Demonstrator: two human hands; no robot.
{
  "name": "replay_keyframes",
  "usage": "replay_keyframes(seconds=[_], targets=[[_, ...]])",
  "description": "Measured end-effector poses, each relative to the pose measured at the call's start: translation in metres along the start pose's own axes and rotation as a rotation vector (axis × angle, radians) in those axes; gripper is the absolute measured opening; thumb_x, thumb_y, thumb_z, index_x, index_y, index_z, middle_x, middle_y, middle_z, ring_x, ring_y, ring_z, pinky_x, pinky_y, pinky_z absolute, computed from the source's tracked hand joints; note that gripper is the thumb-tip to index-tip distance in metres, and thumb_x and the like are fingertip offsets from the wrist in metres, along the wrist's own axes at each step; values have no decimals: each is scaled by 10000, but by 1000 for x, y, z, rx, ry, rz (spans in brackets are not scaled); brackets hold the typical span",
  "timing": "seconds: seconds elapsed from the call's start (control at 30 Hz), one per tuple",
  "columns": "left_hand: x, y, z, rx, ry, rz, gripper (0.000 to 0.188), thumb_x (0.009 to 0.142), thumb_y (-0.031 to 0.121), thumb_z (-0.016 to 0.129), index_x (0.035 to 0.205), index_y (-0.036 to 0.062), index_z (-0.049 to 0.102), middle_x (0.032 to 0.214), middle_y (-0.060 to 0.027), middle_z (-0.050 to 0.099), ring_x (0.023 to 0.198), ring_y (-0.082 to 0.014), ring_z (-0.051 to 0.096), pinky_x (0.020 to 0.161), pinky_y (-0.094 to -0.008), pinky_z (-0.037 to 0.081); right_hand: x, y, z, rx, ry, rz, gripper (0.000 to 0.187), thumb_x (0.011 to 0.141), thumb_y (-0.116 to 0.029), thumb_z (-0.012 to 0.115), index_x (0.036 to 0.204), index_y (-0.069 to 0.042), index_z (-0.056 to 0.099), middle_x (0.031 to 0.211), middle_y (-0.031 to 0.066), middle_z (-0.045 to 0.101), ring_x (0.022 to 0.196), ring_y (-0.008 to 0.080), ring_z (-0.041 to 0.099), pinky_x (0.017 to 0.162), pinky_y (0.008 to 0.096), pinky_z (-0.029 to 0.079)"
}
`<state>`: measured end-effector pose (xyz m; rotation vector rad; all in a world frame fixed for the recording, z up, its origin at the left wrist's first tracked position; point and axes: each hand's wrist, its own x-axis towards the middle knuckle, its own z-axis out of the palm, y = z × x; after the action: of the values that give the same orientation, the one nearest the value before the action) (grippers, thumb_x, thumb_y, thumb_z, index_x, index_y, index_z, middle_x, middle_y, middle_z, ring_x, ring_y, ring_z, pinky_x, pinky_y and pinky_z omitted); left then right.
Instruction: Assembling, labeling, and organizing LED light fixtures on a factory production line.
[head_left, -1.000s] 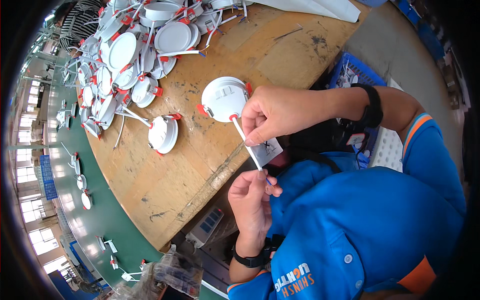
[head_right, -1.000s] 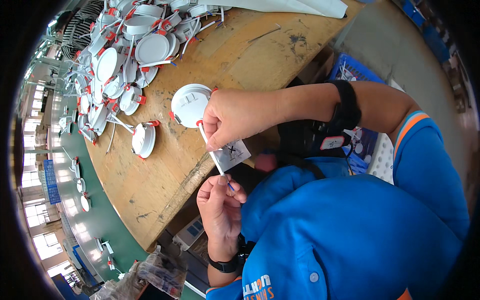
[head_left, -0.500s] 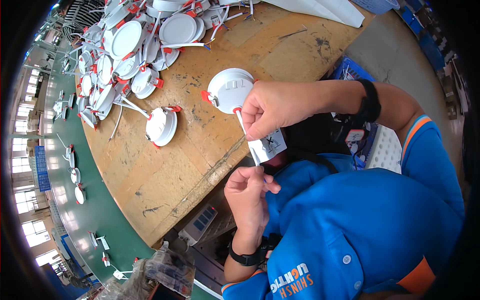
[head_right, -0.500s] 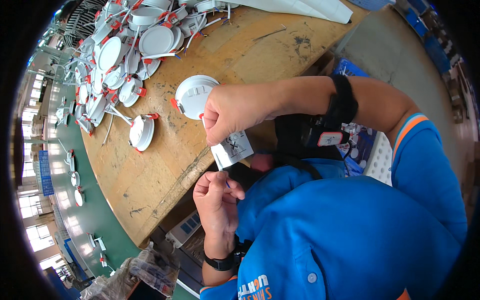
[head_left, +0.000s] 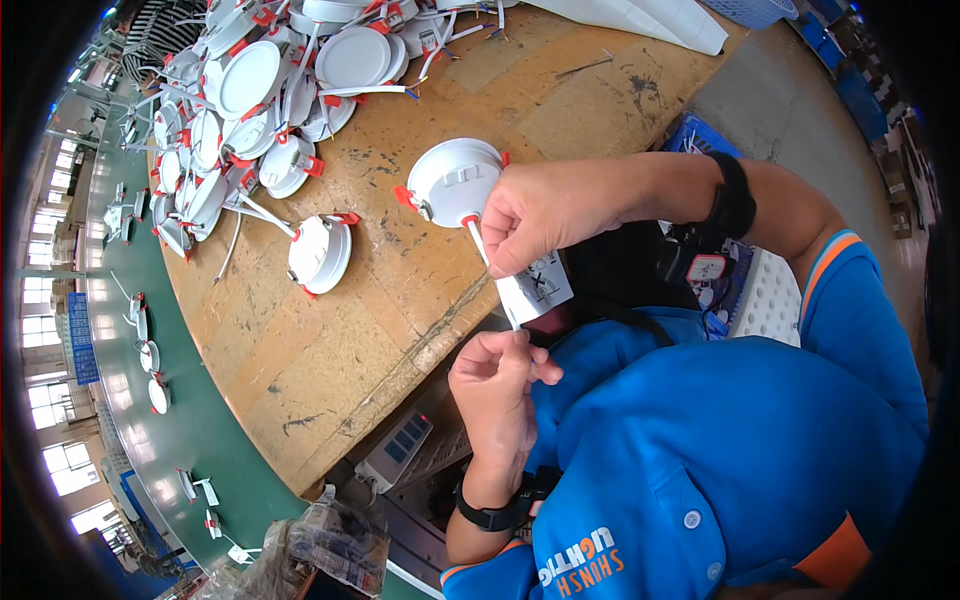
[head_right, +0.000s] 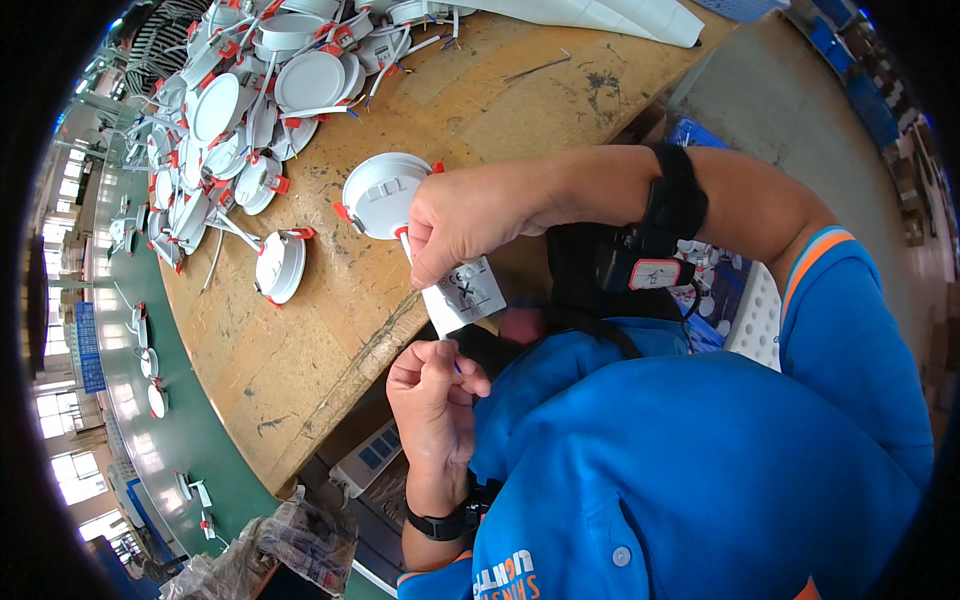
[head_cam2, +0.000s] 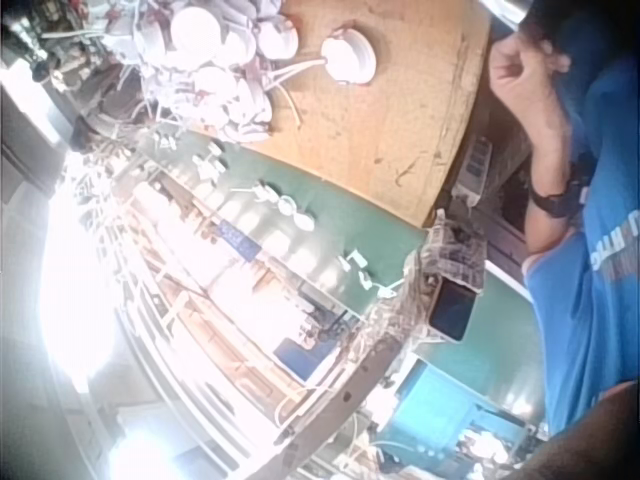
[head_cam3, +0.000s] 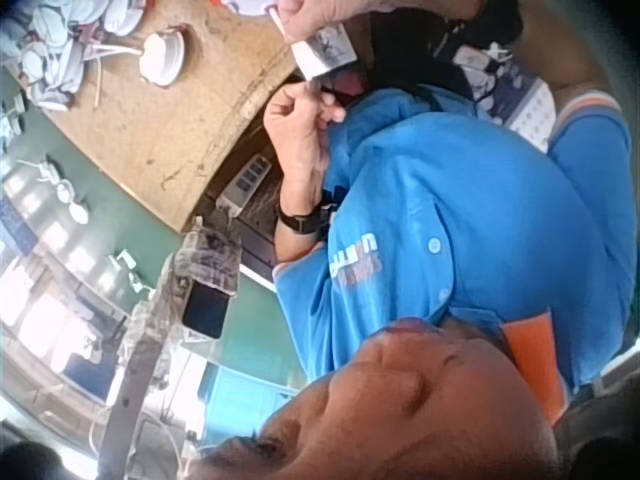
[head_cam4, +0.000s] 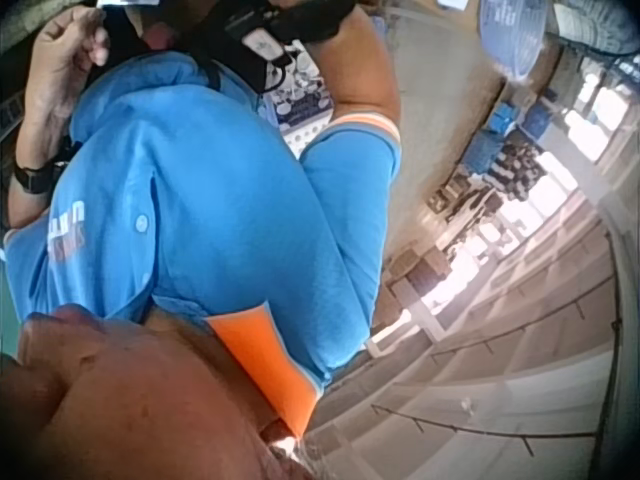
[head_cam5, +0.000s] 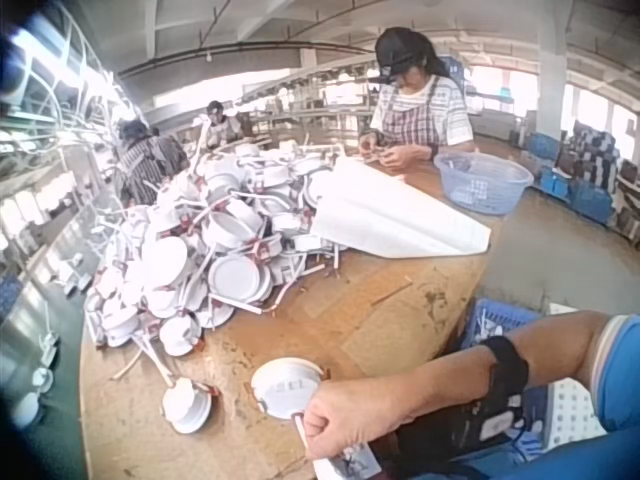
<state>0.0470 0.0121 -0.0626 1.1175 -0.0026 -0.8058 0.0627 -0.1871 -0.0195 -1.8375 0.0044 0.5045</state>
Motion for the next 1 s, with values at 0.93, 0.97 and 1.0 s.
replay_keyframes(seconds=[0.93,0.97,1.0], targets=[[-1,0,-3,-98,-50,-44,147,852,140,547,805,2,552,624,-76,574,502,-159,553,478,-250,464,0,1,4,76,63,5,166,701,-152,624,723,12,624,607,19,563,558,73,495,502,219,381],[-1,-1,-3,-106,-47,-27,144,854,140,544,808,3,552,623,-72,571,503,-159,549,482,-256,462,0,1,4,82,79,26,170,701,-161,635,727,7,632,610,12,575,564,61,495,508,211,376],[-1,-1,-3,-115,-43,-10,142,855,139,541,811,4,552,621,-67,568,505,-158,546,486,-263,459,-1,1,4,83,82,26,170,701,-161,635,727,7,632,610,12,575,564,61,495,508,211,376]])
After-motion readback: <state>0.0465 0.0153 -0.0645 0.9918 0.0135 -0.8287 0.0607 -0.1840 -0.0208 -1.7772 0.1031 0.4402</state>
